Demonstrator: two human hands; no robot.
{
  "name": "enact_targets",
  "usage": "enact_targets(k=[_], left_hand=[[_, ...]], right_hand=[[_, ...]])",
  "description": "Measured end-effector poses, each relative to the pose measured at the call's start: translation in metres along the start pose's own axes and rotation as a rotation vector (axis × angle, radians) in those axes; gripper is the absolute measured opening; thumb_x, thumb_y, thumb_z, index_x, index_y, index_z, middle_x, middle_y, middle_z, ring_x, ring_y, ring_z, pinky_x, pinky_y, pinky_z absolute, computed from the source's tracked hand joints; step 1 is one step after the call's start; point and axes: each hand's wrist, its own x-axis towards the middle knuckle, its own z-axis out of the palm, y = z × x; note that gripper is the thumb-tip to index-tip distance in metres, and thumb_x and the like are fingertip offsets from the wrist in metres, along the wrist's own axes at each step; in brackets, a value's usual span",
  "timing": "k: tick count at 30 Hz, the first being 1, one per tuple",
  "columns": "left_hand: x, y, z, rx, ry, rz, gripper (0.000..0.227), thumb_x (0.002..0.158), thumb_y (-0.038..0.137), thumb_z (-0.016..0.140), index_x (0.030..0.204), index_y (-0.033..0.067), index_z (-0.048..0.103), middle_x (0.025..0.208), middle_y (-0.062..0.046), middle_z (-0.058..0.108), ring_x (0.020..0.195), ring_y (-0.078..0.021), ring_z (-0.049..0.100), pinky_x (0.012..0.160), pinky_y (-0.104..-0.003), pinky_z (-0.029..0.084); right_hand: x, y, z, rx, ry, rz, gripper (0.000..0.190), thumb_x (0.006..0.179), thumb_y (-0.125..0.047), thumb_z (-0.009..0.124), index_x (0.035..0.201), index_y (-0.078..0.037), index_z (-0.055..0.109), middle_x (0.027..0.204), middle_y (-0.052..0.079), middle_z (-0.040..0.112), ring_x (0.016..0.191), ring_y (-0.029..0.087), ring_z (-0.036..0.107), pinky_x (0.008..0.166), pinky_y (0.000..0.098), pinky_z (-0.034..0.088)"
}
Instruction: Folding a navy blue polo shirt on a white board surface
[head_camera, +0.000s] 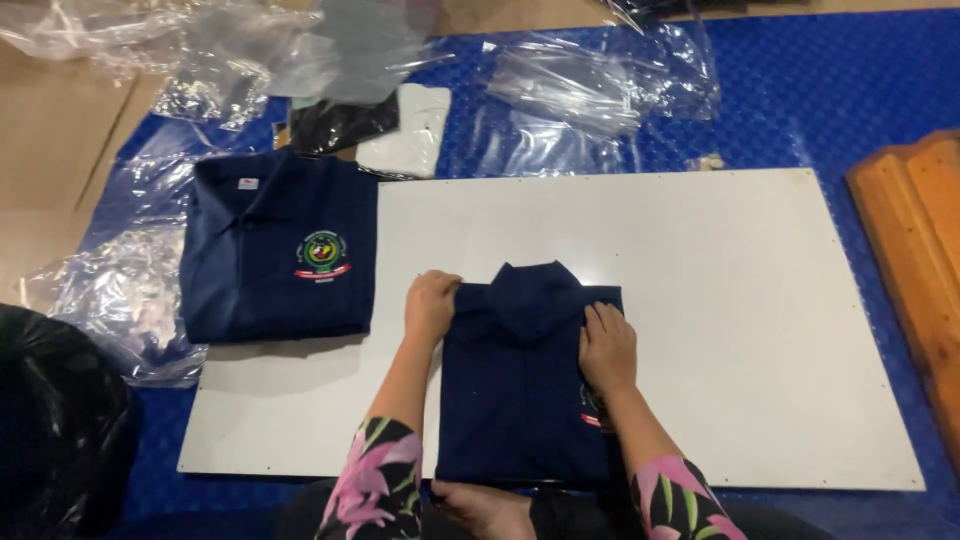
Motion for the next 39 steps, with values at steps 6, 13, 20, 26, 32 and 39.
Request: enact_targets(k=[6,13,20,26,32,39], left_hand=[[0.045,-0.023,0.039,0.464,-0.62,0.063,0.019,0.084,0.042,0.077,0.102,0.0383,0.08,0.096,0.008,0.078,0.096,-0.0231,0.073,0.089,-0.04,0.053],[0.043,-0.011,0.019,0.623,-0.646,0.235,0.019,0.088,0.04,0.072,0.097,0.0253,0.08,0.089,0.001,0.075,0.092,-0.0247,0.068,0.09,-0.04,0.05],[-0.002,-0.018,0.038,0.326,-0.27,-0.206,0.02,0.1,0.034,0.059,0.109,0.0189,0.069,0.1,-0.003,0.062,0.103,-0.0264,0.061,0.09,-0.04,0.05],[-0.02,0.009,0.039,0.253,0.0,-0.119,0.018,0.096,0.02,0.063,0.112,0.0135,0.069,0.098,-0.008,0.063,0.097,-0.0282,0.062,0.084,-0.039,0.05],[-0.044,0.033,0.049,-0.075,0.136,-0.139,0.02,0.094,0.012,0.063,0.112,0.0074,0.069,0.094,-0.015,0.066,0.093,-0.0307,0.066,0.082,-0.039,0.054],[-0.056,0.05,0.049,-0.408,0.061,-0.354,0.025,0.097,0.01,0.06,0.12,0.0036,0.067,0.106,-0.019,0.067,0.103,-0.0298,0.065,0.09,-0.038,0.053]], right_hand=[[0.01,-0.001,-0.009,-0.067,-0.119,0.041,0.045,0.088,-0.029,0.056,0.128,-0.013,0.069,0.133,0.008,0.068,0.118,0.027,0.064,0.088,0.0399,0.048],[-0.004,-0.002,0.003,-0.128,-0.194,0.124,0.048,0.097,-0.033,0.047,0.14,-0.018,0.063,0.151,0.0,0.057,0.137,0.022,0.049,0.104,0.0399,0.035],[0.004,-0.009,-0.006,-0.139,-0.384,0.24,0.06,0.095,-0.039,0.044,0.15,-0.017,0.051,0.163,0.005,0.043,0.146,0.025,0.038,0.114,0.0433,0.03],[0.013,-0.005,-0.004,-0.087,-0.585,0.347,0.066,0.095,-0.039,0.043,0.157,-0.018,0.041,0.172,0.009,0.025,0.154,0.027,0.024,0.119,0.0514,0.019],[0.006,-0.009,-0.009,0.018,-0.578,0.282,0.054,0.091,-0.039,0.048,0.143,-0.022,0.043,0.159,0.003,0.03,0.145,0.024,0.028,0.114,0.0505,0.019],[0.014,-0.046,0.003,0.17,-0.397,0.01,0.032,0.086,-0.036,0.055,0.115,-0.024,0.05,0.133,-0.002,0.046,0.127,0.02,0.043,0.103,0.0445,0.031]])
